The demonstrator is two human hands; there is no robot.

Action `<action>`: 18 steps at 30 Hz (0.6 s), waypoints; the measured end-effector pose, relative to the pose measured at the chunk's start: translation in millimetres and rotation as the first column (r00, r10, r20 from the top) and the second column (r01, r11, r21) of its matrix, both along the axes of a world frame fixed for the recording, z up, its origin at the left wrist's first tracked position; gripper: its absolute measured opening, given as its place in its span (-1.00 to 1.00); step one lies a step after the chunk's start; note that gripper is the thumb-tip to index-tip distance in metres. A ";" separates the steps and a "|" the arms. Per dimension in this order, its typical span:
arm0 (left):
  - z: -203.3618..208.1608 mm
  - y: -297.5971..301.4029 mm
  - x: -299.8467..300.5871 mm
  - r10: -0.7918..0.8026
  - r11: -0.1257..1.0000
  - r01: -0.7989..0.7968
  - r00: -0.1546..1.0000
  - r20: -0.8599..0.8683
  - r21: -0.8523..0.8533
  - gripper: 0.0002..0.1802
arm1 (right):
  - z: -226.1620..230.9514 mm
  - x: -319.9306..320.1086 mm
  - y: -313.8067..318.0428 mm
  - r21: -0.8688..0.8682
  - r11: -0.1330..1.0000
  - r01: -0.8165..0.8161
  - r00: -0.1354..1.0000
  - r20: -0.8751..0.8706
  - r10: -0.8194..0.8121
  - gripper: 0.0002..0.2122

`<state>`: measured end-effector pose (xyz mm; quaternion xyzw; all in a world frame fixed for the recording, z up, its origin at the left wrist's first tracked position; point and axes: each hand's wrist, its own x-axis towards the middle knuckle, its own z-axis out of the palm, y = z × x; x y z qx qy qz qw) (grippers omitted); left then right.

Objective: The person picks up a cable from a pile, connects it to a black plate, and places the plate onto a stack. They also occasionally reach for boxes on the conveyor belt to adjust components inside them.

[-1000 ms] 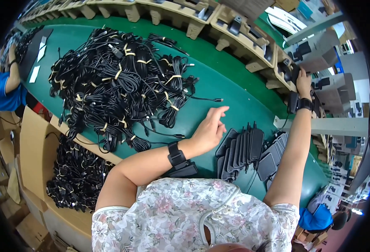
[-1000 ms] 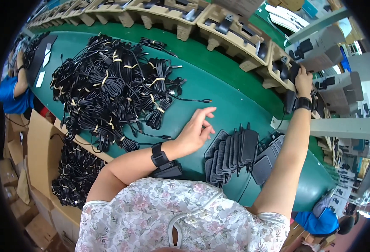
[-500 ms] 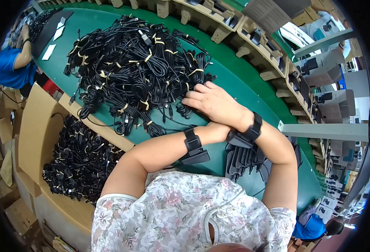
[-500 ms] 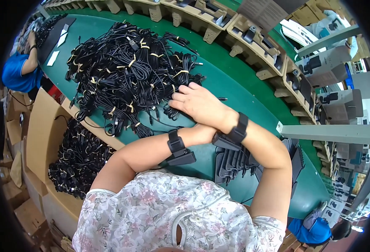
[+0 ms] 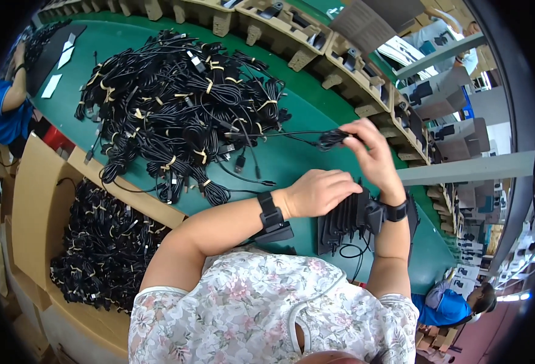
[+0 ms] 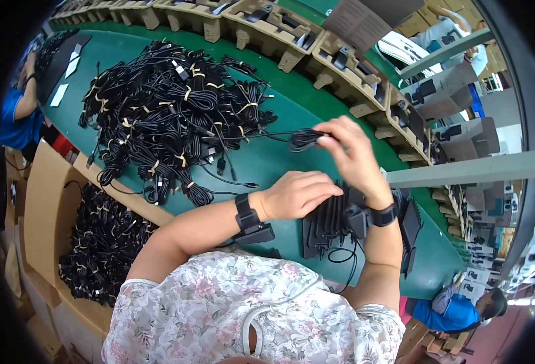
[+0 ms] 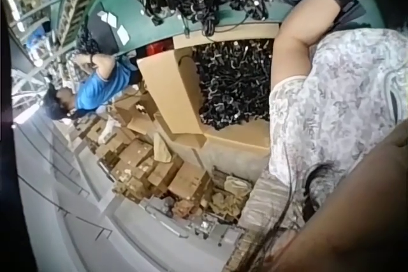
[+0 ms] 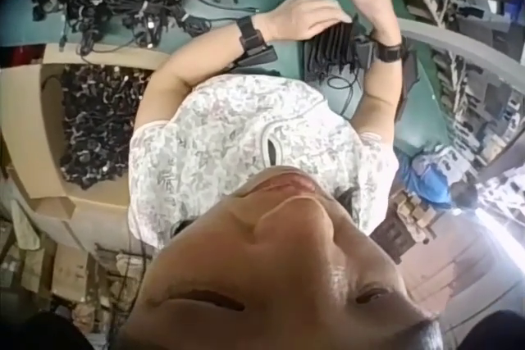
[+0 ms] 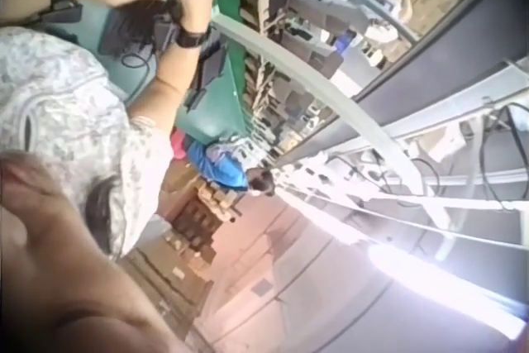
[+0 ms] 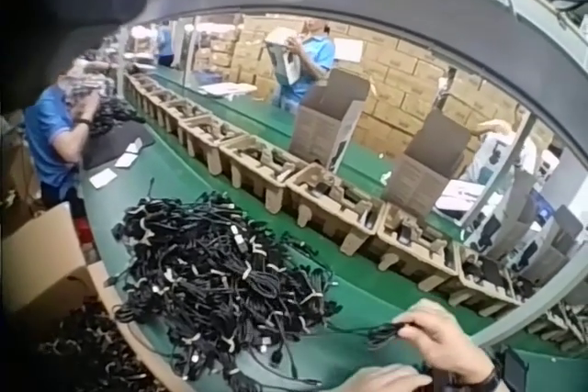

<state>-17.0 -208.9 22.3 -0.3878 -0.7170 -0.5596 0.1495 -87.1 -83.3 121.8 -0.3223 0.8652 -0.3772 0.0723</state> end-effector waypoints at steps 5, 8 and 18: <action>38.5 -20.5 -17.8 0.571 0.816 -0.503 0.781 -0.256 0.285 -0.67 | 17.4 4.9 45.4 0.170 0.985 -0.032 0.963 -0.257 0.076 -0.84; 26.6 -25.6 -30.5 0.454 0.886 -0.463 0.879 0.145 0.032 -0.66 | 10.6 13.7 54.3 0.034 0.999 0.024 0.997 -0.077 -0.021 -0.87; -12.5 16.0 -16.6 -0.678 0.634 -0.150 0.363 0.639 0.758 -0.59 | -68.9 40.3 17.9 -0.350 0.763 0.543 0.821 0.412 -0.395 -0.88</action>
